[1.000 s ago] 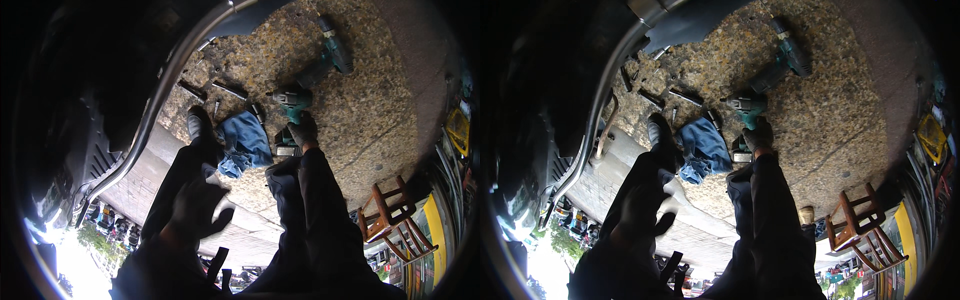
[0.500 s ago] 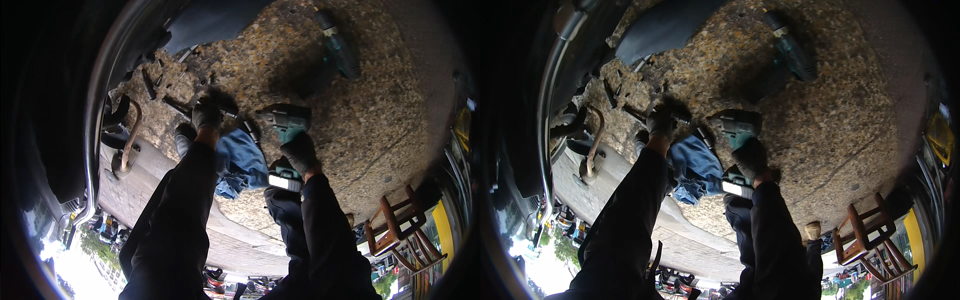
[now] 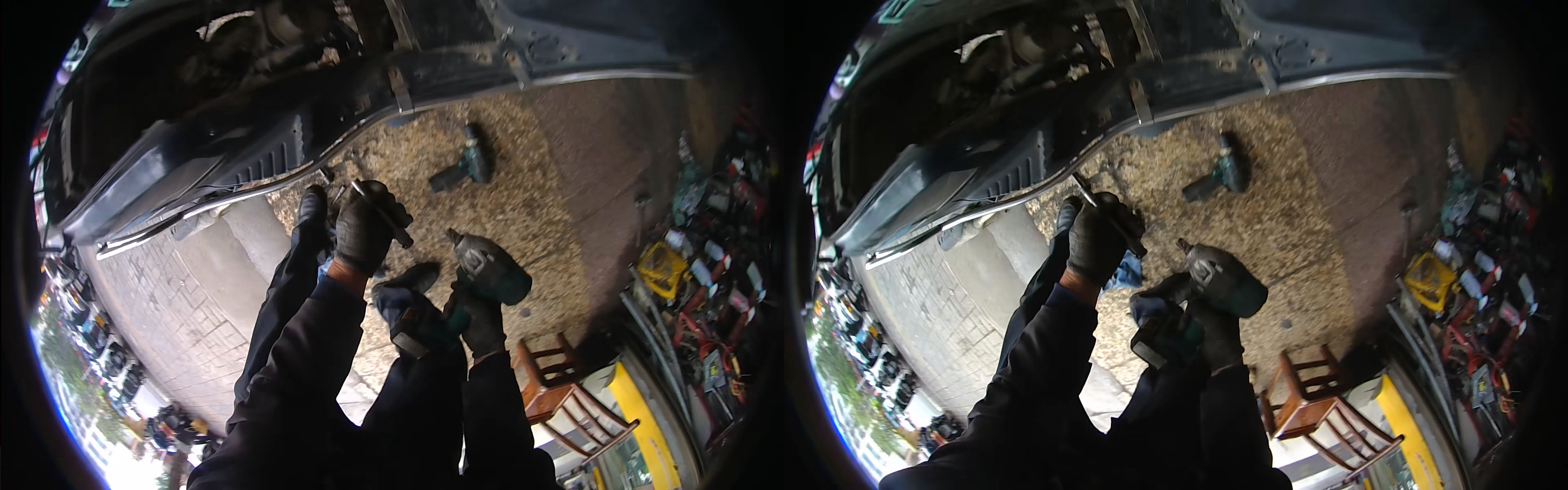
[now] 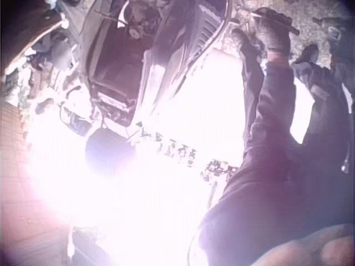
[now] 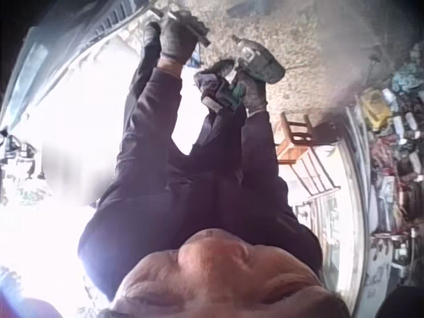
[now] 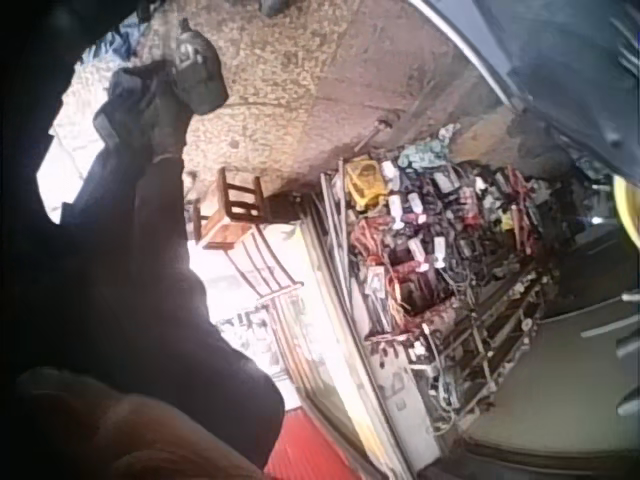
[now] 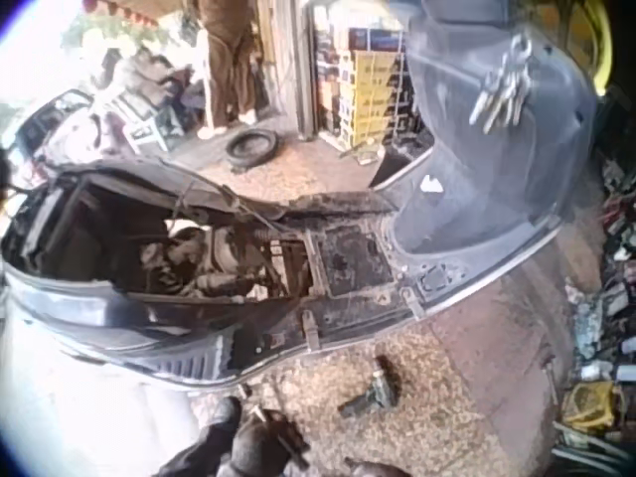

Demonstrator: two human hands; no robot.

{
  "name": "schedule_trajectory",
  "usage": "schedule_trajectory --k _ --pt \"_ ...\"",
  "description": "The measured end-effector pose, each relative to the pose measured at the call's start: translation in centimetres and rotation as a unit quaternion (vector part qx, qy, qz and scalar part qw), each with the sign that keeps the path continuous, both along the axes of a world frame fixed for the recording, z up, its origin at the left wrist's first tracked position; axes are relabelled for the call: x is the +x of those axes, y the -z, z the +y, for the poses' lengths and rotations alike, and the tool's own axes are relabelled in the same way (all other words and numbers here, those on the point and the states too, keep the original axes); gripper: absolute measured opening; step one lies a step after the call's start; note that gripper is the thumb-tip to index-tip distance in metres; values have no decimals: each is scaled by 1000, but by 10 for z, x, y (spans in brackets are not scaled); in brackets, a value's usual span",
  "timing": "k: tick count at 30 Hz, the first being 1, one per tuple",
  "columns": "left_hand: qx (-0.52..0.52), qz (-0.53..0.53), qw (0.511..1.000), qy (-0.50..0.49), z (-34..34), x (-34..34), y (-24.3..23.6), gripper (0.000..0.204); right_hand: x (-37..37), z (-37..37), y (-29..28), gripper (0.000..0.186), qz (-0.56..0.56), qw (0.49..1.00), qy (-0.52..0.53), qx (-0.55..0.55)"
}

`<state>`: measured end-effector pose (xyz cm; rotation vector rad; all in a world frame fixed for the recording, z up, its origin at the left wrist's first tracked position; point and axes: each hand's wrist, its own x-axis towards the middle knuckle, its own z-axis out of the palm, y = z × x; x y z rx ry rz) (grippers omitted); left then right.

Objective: The person works on a scooter's engine compartment, using a cordless impact driver to remove bolts and a screwdriver to adjust components. They remove a metal part and continue manipulating the engine area.

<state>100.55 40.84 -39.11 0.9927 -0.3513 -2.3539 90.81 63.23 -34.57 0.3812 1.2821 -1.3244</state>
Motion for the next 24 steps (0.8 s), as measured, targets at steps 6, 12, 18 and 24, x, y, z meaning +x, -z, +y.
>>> schedule_trajectory --k 6,12,18,24 --pt "-56 -25 998 12 20 -27 -117 12 -24 10 -94 38 56 994 44 -79" --pt "-66 -23 997 -33 47 -27 -149 12 -24 36 -120 40 78 996 -10 -51" --pt "-41 -27 998 -38 62 -28 -151 12 -10 73 -117 37 64 996 11 -57" --pt "-47 17 998 -46 63 -22 -164 12 -9 75 -129 39 72 996 -14 -46"
